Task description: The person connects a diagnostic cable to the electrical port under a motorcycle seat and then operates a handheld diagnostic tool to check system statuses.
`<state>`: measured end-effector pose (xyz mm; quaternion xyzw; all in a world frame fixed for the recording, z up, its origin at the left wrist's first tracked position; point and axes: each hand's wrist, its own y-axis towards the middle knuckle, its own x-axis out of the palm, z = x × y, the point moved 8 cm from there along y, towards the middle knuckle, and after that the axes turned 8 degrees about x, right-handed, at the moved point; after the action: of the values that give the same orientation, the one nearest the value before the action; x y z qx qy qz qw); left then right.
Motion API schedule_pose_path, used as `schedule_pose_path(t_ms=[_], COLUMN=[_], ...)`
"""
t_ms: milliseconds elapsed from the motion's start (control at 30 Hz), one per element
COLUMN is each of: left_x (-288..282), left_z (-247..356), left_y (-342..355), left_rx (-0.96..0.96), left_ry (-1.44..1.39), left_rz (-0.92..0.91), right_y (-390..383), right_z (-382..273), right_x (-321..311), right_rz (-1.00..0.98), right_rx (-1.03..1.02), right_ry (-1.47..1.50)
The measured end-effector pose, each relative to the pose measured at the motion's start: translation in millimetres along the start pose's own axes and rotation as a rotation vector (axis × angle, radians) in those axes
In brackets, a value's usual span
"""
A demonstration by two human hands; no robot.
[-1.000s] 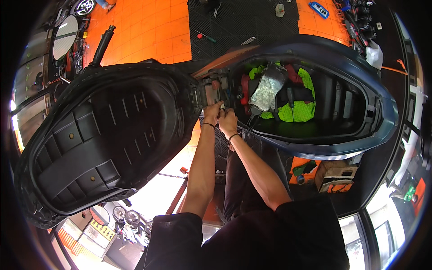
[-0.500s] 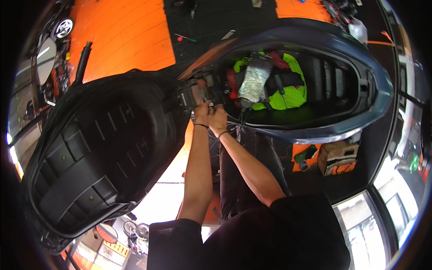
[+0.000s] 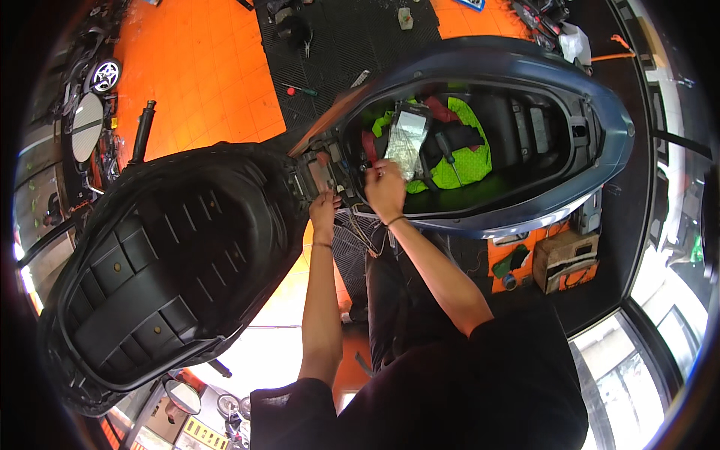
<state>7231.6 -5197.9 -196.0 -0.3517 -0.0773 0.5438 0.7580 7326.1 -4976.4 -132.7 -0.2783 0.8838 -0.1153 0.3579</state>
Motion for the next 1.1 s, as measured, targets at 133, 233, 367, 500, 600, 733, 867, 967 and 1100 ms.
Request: schedule_pose_path(t_ms=[133, 233, 367, 500, 600, 733, 867, 967, 1100], left_x=[-25.8, -37.0, -41.7, -37.0, -32.7, -46.2, -73.8, -106.3, -131.7], left_z=[38.3, 39.2, 35.2, 60.2, 96.0, 141.7, 131.6, 112.0, 73.9], left_y=[-68.5, -116.6, -169.0, -210.8, -242.1, -293.8, -344.3, -397.0, -446.3], left_rx=[0.452, 0.357, 0.3, 0.411, 0.492, 0.585, 0.46, 0.54, 0.464], left_ry=[0.358, 0.446, 0.39, 0.098, 0.064, -0.093, -0.269, -0.217, -0.45], left_rz=[0.233, 0.241, 0.183, 0.141, 0.169, 0.258, 0.149, 0.453, 0.973], right_y=[23.2, 51.4, 50.8, 13.9, -45.8, -137.9, -218.4, -265.2, -298.7], right_z=[67.8, 122.0, 115.4, 53.3, 4.1, -76.5, -123.7, -169.6, -233.8], right_x=[-50.2, -2.5, 21.5, -5.7, -37.6, -89.1, -105.5, -109.9, -88.5], right_rz=[0.372, 0.04, -0.28, -0.496, -0.553, -0.972, -1.312, -1.509, -1.34], right_rx=[0.238, 0.55, 0.67, 0.498, 0.295, 0.059, -0.324, -0.657, -0.924], right_ry=[-0.035, 0.089, 0.697, 0.698, 0.717, 0.557, 0.528, 0.304, 0.261])
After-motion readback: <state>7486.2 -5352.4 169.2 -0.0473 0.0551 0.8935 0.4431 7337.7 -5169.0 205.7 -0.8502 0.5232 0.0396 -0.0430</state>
